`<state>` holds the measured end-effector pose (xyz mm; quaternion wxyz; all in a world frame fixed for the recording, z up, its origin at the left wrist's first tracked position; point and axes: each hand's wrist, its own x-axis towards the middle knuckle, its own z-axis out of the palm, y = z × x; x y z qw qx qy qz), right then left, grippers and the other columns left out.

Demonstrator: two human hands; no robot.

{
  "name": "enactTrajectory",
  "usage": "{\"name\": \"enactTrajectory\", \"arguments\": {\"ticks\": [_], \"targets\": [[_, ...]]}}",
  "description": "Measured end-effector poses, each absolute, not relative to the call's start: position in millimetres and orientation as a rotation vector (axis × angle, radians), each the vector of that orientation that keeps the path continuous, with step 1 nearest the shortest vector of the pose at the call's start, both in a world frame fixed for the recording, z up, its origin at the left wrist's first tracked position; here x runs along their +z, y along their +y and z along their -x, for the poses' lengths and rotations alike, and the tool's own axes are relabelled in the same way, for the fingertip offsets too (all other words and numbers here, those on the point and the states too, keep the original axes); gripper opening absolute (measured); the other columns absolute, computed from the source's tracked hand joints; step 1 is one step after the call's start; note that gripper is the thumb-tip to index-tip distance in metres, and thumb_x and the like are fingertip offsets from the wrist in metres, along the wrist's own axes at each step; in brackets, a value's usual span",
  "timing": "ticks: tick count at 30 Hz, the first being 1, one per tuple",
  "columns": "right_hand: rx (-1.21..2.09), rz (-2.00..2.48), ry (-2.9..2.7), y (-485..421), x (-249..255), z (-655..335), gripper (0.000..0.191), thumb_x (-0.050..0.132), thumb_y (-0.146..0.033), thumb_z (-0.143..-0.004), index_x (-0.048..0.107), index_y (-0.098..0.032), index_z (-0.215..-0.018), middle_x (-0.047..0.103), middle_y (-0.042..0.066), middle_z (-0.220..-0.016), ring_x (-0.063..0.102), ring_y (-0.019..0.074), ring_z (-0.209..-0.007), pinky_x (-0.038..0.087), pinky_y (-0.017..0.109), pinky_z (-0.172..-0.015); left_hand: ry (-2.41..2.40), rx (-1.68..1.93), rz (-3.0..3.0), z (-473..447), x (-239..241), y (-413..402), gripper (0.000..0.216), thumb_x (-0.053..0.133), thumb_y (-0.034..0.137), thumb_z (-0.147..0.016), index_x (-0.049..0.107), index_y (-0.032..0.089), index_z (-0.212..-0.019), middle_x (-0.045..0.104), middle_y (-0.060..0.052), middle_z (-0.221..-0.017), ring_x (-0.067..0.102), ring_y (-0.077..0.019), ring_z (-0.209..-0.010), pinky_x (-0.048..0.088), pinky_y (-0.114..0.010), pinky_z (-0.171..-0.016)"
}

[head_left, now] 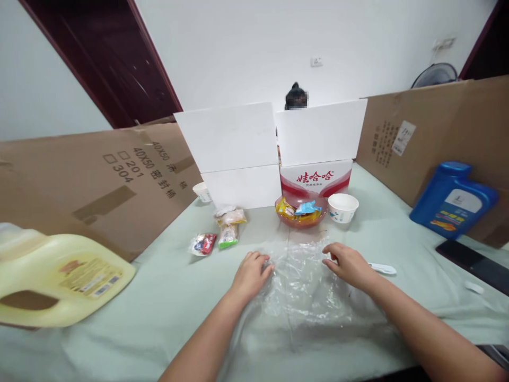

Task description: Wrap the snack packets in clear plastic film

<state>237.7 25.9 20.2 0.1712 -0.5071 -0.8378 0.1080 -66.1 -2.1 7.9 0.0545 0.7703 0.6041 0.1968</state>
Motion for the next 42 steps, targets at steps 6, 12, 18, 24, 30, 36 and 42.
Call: {"name": "enactTrajectory", "arguments": {"ticks": [6,12,18,24,30,36,42], "targets": [[0.347,1.987,-2.339,43,27,-286,0.027,0.056,-0.043,-0.086,0.062,-0.019,-0.095,0.071,0.010,-0.086,0.067,0.0264,-0.078,0.045,0.032,-0.061,1.998,0.515,-2.351,69,13,-5,0.027,0.064,0.037,-0.083,0.071,0.020,-0.103,0.065,-0.009,-0.101,0.053,-0.0278,-0.102,0.044,-0.044,-0.091],[-0.070,1.755,-2.185,39,18,-277,0.028,0.049,-0.035,-0.091,0.064,-0.017,-0.106,0.067,0.016,-0.107,0.061,0.0306,-0.104,0.049,0.042,-0.086,2.038,0.773,-2.641,52,21,-18,0.020,0.055,0.027,-0.089,0.069,0.019,-0.101,0.063,-0.011,-0.105,0.051,-0.0291,-0.105,0.042,-0.043,-0.088],[0.271,1.075,-2.688,11,-2,-226,0.063,0.063,-0.051,-0.082,0.052,-0.019,-0.135,0.047,0.015,-0.144,0.040,0.0325,-0.134,0.035,0.049,-0.107,2.087,0.457,-2.541,57,6,-10,0.025,0.062,0.034,-0.084,0.068,0.021,-0.104,0.062,-0.012,-0.117,0.053,-0.0287,-0.104,0.044,-0.041,-0.086],[0.239,1.209,-2.735,8,15,-235,0.059,0.069,-0.058,-0.074,0.064,-0.018,-0.117,0.063,0.016,-0.121,0.057,0.0333,-0.112,0.046,0.045,-0.092,2.340,0.612,-2.321,81,12,-1,0.028,0.057,0.033,-0.087,0.067,0.016,-0.106,0.062,-0.016,-0.113,0.054,-0.0320,-0.105,0.045,-0.045,-0.089],[0.103,1.297,-2.615,23,7,-239,0.037,0.050,-0.043,-0.092,0.064,-0.015,-0.113,0.066,0.016,-0.110,0.059,0.0292,-0.105,0.046,0.042,-0.090,1.348,0.566,-2.700,51,11,-11,0.031,0.062,0.030,-0.085,0.063,0.024,-0.115,0.061,-0.009,-0.124,0.052,-0.0268,-0.119,0.040,-0.045,-0.103],[-0.030,1.482,-2.425,37,-14,-246,0.071,0.052,-0.060,-0.085,0.045,-0.015,-0.139,0.040,0.023,-0.146,0.032,0.0391,-0.136,0.032,0.057,-0.104,1.141,0.392,-2.594,45,22,-21,0.039,0.070,0.043,-0.079,0.065,0.023,-0.112,0.066,-0.008,-0.113,0.057,-0.0253,-0.110,0.044,-0.040,-0.098],[0.146,1.208,-2.608,23,-5,-233,0.049,0.056,-0.047,-0.088,0.058,-0.015,-0.126,0.059,0.017,-0.127,0.053,0.0299,-0.118,0.041,0.045,-0.100,1.397,0.384,-2.517,53,18,-15,0.025,0.053,0.029,-0.090,0.066,0.022,-0.111,0.063,-0.009,-0.124,0.058,-0.0238,-0.114,0.046,-0.037,-0.098]]}}
